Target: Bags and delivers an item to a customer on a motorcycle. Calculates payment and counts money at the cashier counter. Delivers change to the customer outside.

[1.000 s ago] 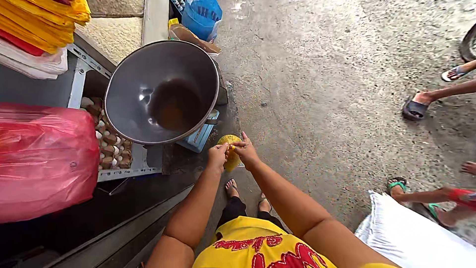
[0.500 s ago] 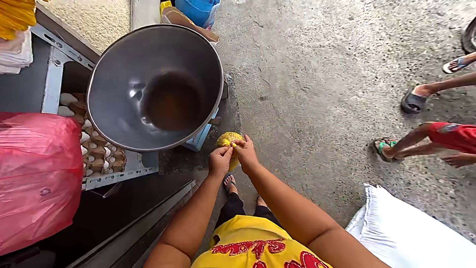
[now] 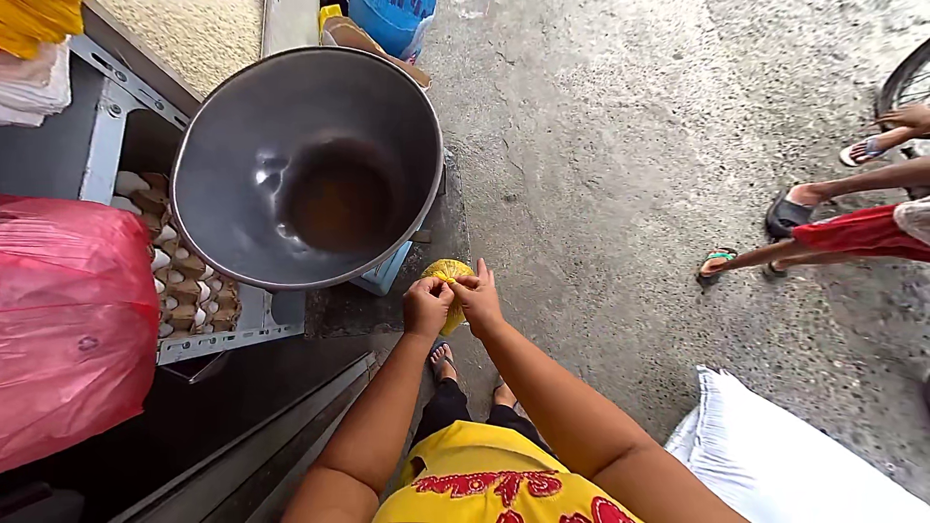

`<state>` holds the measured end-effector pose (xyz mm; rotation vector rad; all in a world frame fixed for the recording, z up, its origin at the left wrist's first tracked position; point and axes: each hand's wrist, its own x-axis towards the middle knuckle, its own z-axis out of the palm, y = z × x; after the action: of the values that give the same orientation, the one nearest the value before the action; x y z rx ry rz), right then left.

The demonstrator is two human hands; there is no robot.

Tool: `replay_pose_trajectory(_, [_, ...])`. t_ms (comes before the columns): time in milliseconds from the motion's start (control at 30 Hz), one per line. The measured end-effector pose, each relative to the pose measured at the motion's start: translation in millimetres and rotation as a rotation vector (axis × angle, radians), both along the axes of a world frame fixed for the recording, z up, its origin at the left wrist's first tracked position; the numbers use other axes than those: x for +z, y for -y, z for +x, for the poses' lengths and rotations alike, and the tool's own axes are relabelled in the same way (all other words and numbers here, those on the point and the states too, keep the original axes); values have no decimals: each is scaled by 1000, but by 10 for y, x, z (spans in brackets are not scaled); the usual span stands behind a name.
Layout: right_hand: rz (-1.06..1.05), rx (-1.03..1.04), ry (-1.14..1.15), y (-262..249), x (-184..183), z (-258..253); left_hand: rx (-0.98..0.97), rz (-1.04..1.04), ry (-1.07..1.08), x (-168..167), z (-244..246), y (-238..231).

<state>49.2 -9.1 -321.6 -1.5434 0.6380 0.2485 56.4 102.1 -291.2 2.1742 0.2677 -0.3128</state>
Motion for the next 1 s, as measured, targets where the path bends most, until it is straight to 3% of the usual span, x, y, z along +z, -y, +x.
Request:
replay_pose_trajectory(300, [-22,181,89,127,-89,71,-10,-25,-172,-41,135,-55])
replay_pose_trajectory(500, [96,272,50,203,-88,121,-18,-193,-261,-209,182,-144])
replay_pose_trajectory(600, [180,230,31,171,-105,107,-4,-301,-280,-255,183,-194])
replay_pose_trajectory(800, [256,-60,-27,-16,-82,-26,148,-388,-160,-243,31,-126])
replay_pose_trajectory(1000, [190,-11,65,2,-93,-87,-15,-189,-7,-142,-37,-182])
